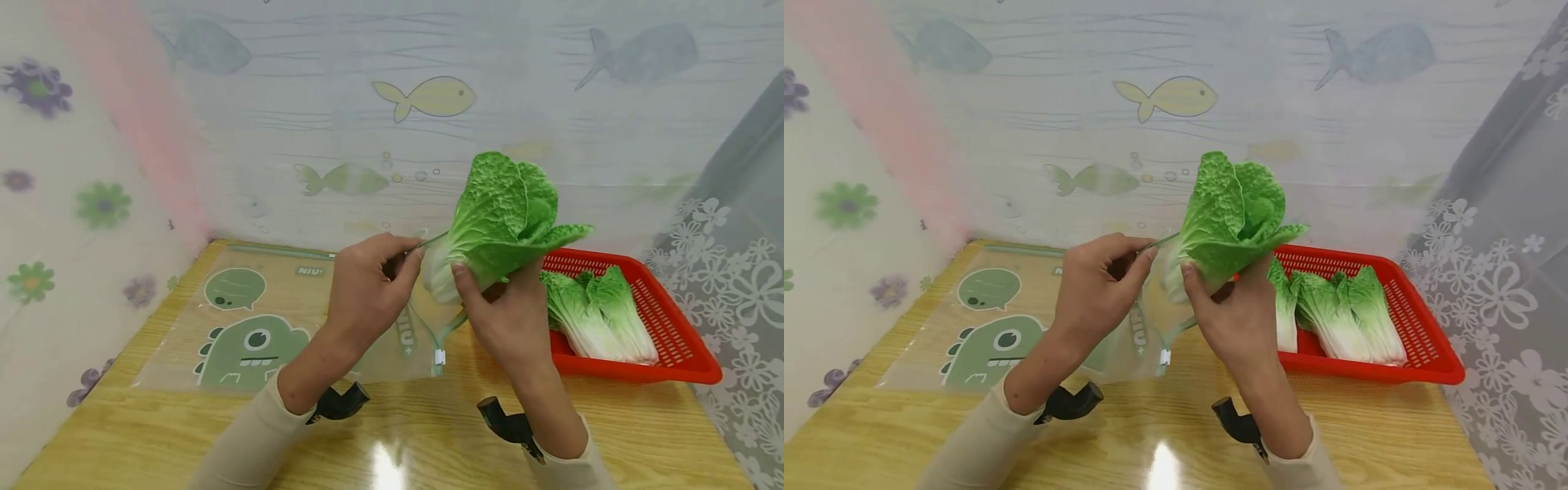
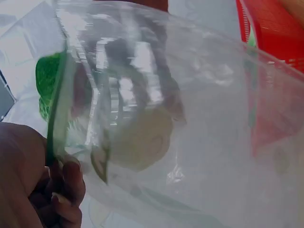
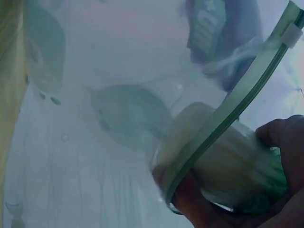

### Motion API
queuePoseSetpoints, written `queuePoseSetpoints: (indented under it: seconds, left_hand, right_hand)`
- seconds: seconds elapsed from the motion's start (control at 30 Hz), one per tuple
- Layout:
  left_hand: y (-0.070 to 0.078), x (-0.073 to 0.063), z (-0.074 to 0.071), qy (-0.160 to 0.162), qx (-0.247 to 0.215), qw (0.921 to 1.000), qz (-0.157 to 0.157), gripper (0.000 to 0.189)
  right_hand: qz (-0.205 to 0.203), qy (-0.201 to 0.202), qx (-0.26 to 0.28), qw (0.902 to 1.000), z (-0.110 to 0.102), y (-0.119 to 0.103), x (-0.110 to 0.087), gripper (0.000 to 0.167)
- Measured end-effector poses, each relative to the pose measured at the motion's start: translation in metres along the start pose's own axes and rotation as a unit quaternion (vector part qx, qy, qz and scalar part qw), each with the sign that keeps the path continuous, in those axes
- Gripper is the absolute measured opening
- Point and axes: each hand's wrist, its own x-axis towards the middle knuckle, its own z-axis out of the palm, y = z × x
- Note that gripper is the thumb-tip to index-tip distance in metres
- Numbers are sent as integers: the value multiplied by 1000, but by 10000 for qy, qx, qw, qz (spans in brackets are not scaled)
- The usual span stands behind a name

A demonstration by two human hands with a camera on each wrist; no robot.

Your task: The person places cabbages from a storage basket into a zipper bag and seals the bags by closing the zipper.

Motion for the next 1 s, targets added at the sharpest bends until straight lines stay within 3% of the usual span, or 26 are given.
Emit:
queuePoseSetpoints:
  seconds: [0.07,0.13,0.23,0.3,0.43,0.5,0.67,0.8,0.9,1.0]
  left_hand:
    - [2,-1,2,-34,322,9995,50,9]
    - [2,-2,3,-108,590,9982,97,6]
    - [0,-1,3,-196,794,9963,269,6]
    - [-2,0,3,-194,777,9958,435,7]
    - [-6,1,3,-151,540,9962,664,8]
    - [-7,2,3,-117,455,9963,719,7]
    - [-6,3,-3,-82,831,9946,624,6]
    - [-4,3,-8,-233,1140,9925,386,4]
    - [-3,4,-12,-541,792,9954,46,4]
    - [-3,5,-16,-1000,165,9934,-537,7]
  right_hand:
    - [248,-88,241,9994,1,-2,-1,64]
    - [586,-370,920,9933,2,-4,-1,58]
    - [1118,-775,2105,9681,4,-5,0,60]
    - [1331,-906,2429,9566,5,-3,1,63]
    - [1232,-1042,1842,9695,5,1,0,60]
    - [910,-1136,1337,9803,4,3,0,60]
    - [420,-1084,898,9892,5,4,-2,60]
    - [876,-1113,1080,9840,5,3,-3,57]
    - [1184,-1359,1248,9757,6,1,-3,62]
    - [1226,-1588,1303,9710,6,2,-3,69]
